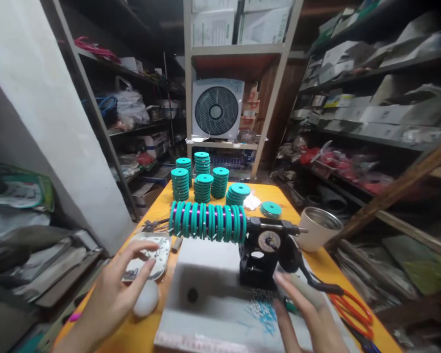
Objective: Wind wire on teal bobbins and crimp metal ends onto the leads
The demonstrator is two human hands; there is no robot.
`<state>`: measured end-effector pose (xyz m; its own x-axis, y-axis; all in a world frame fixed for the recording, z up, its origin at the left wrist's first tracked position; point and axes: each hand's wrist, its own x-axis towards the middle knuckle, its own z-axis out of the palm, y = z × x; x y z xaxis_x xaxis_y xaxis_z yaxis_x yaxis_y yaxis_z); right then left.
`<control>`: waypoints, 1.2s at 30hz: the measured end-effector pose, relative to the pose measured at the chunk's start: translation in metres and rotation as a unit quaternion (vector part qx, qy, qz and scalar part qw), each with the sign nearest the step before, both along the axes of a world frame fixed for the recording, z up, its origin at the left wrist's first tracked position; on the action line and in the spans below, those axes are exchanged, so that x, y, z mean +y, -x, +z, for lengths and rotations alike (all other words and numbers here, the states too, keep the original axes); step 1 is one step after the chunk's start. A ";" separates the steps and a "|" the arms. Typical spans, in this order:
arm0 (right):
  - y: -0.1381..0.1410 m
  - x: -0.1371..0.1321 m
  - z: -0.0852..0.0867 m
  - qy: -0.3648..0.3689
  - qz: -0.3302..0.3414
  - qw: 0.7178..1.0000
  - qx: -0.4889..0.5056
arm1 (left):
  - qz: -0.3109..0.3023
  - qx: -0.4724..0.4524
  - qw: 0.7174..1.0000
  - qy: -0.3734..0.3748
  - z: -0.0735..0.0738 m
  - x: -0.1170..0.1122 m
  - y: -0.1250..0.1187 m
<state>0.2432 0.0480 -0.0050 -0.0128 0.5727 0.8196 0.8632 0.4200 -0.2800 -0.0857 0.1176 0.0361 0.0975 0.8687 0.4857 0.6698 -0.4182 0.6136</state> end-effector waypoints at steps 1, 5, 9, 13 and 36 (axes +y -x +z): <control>0.008 0.007 0.012 0.013 0.021 1.000 0.000 | 0.003 -0.032 0.999 0.005 0.004 0.003 0.003; 0.024 0.030 0.043 0.073 0.030 0.996 0.037 | -0.027 -0.132 0.991 0.024 0.019 0.018 0.004; 0.026 0.045 0.054 0.126 0.036 0.988 0.087 | -0.064 -0.135 0.988 0.034 0.028 0.028 -0.004; 0.028 0.053 0.064 0.139 0.037 0.985 0.093 | -0.098 -0.153 0.983 0.039 0.029 0.037 -0.010; 0.193 0.096 0.077 0.189 0.233 0.952 0.057 | 0.030 -0.273 0.962 -0.009 -0.016 0.045 0.083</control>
